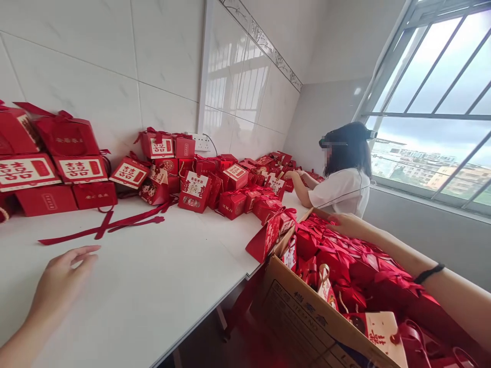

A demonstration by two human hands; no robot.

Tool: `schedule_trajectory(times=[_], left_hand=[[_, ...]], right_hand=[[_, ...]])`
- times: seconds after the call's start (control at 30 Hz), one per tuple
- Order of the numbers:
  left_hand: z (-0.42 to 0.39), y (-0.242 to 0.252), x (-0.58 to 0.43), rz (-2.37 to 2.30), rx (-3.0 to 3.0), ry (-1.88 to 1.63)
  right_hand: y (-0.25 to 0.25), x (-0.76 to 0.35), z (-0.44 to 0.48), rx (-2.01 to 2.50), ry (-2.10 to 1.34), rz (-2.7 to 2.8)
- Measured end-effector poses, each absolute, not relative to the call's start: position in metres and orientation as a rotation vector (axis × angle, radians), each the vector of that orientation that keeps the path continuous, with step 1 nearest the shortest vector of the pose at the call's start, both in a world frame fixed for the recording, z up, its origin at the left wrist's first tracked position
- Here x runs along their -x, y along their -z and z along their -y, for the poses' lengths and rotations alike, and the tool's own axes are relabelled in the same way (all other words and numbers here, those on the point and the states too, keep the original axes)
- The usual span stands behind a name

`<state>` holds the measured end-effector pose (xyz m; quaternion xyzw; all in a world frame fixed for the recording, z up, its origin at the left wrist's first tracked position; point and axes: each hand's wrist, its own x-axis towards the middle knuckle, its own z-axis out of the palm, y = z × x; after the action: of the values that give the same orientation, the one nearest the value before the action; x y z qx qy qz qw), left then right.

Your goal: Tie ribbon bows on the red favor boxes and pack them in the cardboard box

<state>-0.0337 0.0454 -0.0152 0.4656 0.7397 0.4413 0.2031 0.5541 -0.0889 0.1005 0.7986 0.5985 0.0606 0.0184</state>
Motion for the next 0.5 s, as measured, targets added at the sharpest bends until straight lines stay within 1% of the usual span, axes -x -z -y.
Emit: schedule_trajectory(times=[0.1,0.23,0.33,0.5], left_hand=[[-0.043,0.011,0.033,-1.989,-1.193,-1.224],[-0.04,0.012,0.032,-1.975,-1.168,-1.265],[-0.041,0.014,0.032,-1.929,-1.204,-1.326],[-0.04,0.016,0.03,-1.817,-1.268,-1.441]], right_hand=[[-0.122,-0.513,0.051,-2.392,-0.347,-2.09],[-0.129,-0.447,-0.002,-2.241,-0.405,-2.334],[-0.126,-0.398,-0.039,-2.12,-0.29,-2.423],[-0.119,-0.34,-0.093,-2.038,0.001,-2.286]])
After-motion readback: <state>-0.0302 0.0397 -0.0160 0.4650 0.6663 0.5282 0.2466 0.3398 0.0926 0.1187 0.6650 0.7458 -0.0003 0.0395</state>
